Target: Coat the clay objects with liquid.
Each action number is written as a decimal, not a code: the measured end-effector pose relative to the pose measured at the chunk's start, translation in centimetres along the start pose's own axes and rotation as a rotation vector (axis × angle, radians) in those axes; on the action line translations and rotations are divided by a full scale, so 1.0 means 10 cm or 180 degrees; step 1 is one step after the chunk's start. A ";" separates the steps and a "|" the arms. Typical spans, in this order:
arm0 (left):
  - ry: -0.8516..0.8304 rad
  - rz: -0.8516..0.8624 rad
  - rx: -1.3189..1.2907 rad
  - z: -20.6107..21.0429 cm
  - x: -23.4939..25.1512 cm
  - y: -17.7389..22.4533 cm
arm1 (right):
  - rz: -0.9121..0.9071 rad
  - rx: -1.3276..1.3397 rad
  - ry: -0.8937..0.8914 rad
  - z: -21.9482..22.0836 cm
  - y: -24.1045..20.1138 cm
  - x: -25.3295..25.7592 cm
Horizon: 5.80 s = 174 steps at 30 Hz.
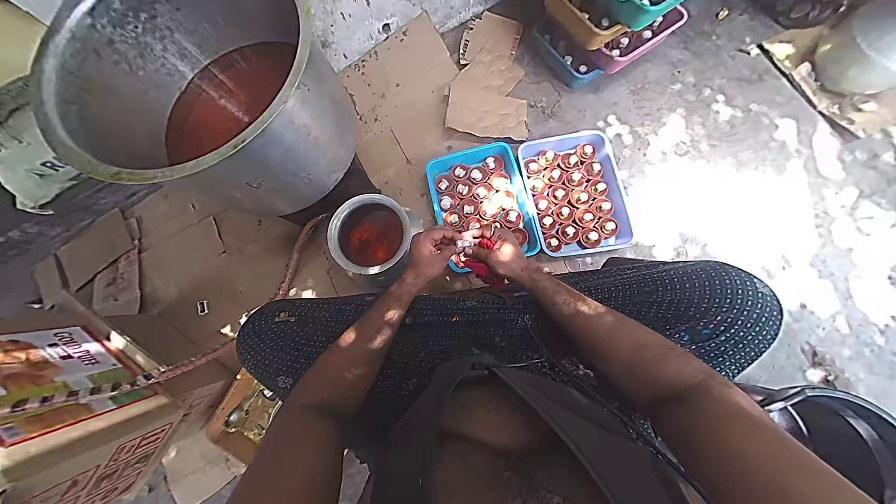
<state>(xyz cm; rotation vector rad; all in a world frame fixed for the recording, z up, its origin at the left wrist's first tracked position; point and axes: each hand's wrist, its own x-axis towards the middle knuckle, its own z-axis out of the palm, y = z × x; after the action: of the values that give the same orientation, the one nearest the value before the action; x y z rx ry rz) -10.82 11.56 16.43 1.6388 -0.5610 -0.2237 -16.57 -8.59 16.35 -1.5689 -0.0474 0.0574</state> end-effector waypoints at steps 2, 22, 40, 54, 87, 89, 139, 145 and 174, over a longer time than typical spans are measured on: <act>0.0009 0.0054 0.0100 0.00 0.01 -0.01 | 0.0024 -0.0079 -0.0019 0.00 -0.02 -0.02; -0.0474 0.0156 0.0216 0.06 0.06 0.02 | 0.0389 -0.0433 0.0279 -0.04 -0.10 -0.11; -0.0203 -0.1964 0.2994 -1.57 0.34 0.03 | 0.1712 -0.3479 -0.2948 0.12 0.19 -0.20; -0.0420 -0.2535 0.3551 -1.46 0.33 -0.53 | 0.2000 -0.3744 -0.3016 0.22 0.09 -0.22; -0.0642 -0.2562 0.3681 -1.46 0.38 -0.53 | 0.2004 -0.3759 -0.3020 0.19 0.03 -0.20; -0.0373 -0.2515 0.3544 -1.46 0.42 -0.42 | 0.1997 -0.3758 -0.3014 0.19 0.02 -0.21; -0.0094 -0.2354 0.3491 -1.47 0.43 -0.35 | 0.1973 -0.3734 -0.2874 0.16 0.06 -0.23; -0.0117 -0.2195 0.3511 -1.44 0.43 -0.33 | 0.1991 -0.3790 -0.2887 0.17 0.08 -0.23; -0.0083 -0.1648 0.1005 0.00 0.99 -0.61 | 0.2102 -0.3165 -0.2674 -0.23 -0.05 -0.50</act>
<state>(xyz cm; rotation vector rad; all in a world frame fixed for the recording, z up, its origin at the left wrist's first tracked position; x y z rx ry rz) -0.87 7.12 12.25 2.0745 -0.1838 -0.5587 -21.41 -11.21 16.87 -2.3719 -0.2415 1.3881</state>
